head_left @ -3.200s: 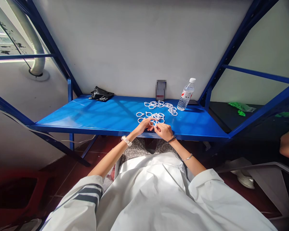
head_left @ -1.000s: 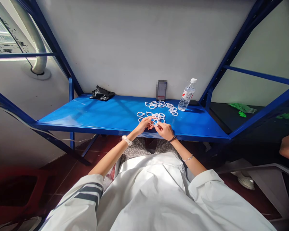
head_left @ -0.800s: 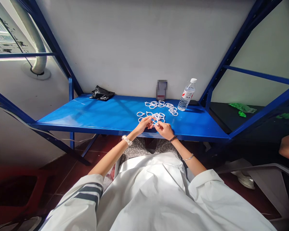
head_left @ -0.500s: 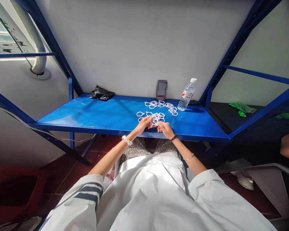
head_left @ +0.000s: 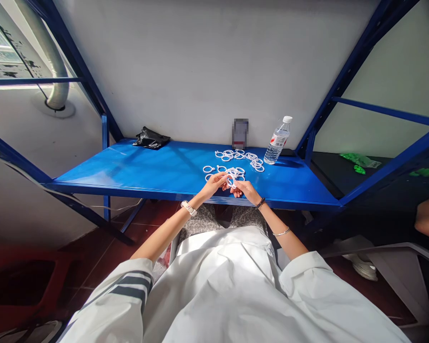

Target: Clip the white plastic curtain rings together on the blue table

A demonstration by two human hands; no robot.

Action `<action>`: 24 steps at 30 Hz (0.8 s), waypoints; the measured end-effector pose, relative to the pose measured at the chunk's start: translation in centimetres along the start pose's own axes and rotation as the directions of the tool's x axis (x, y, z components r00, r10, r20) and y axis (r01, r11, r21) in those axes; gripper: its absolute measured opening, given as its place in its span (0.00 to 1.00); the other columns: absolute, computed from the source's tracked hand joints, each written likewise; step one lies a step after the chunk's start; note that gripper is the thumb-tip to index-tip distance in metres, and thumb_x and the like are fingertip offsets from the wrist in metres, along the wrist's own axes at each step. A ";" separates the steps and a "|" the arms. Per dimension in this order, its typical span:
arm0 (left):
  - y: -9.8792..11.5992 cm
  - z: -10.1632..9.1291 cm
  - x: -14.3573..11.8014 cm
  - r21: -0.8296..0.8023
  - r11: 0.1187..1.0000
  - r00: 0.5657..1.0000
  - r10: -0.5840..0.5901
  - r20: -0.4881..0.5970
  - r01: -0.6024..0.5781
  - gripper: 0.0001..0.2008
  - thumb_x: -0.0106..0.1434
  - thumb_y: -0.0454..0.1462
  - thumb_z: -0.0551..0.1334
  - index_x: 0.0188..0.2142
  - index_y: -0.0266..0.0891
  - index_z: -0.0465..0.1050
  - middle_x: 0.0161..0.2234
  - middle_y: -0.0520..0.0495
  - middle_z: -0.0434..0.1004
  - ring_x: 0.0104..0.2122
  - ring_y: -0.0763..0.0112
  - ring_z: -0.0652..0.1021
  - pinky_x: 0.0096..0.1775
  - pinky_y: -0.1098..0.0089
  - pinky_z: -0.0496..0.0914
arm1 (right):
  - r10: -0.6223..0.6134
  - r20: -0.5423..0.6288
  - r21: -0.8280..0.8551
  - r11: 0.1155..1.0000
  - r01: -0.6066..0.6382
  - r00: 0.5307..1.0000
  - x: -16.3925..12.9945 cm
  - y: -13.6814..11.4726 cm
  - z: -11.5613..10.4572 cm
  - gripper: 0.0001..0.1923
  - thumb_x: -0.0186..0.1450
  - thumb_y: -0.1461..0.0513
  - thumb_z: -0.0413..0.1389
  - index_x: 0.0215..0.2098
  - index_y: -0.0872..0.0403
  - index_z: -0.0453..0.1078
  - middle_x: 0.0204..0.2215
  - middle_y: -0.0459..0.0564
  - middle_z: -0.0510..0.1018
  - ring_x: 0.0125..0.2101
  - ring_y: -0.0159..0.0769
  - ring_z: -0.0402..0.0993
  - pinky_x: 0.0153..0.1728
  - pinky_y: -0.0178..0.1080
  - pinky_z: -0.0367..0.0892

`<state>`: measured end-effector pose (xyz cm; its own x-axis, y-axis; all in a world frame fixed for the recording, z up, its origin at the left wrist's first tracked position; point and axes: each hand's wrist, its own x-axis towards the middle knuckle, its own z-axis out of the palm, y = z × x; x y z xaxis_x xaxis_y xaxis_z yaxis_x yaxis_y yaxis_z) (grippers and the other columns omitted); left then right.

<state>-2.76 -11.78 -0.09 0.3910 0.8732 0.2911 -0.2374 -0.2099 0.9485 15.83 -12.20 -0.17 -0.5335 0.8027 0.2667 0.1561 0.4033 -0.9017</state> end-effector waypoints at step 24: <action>0.8 0.4 0.0 -0.006 0.999 0.999 -0.036 -0.009 0.036 0.29 0.54 0.54 0.66 0.43 0.31 0.72 0.25 0.50 0.71 0.24 0.77 0.69 0.28 0.74 0.65 | -0.033 -0.096 0.003 0.999 0.034 0.995 0.1 0.1 -0.1 0.19 0.59 0.48 0.59 0.23 0.55 0.70 0.17 0.44 0.71 0.18 0.29 0.66 0.23 0.34 0.64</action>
<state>-2.57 -12.16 0.74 0.3910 0.8843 0.2552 -0.2281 -0.1756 0.9577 15.91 -12.02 -0.17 -0.4559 0.8273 0.3283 0.1351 0.4288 -0.8932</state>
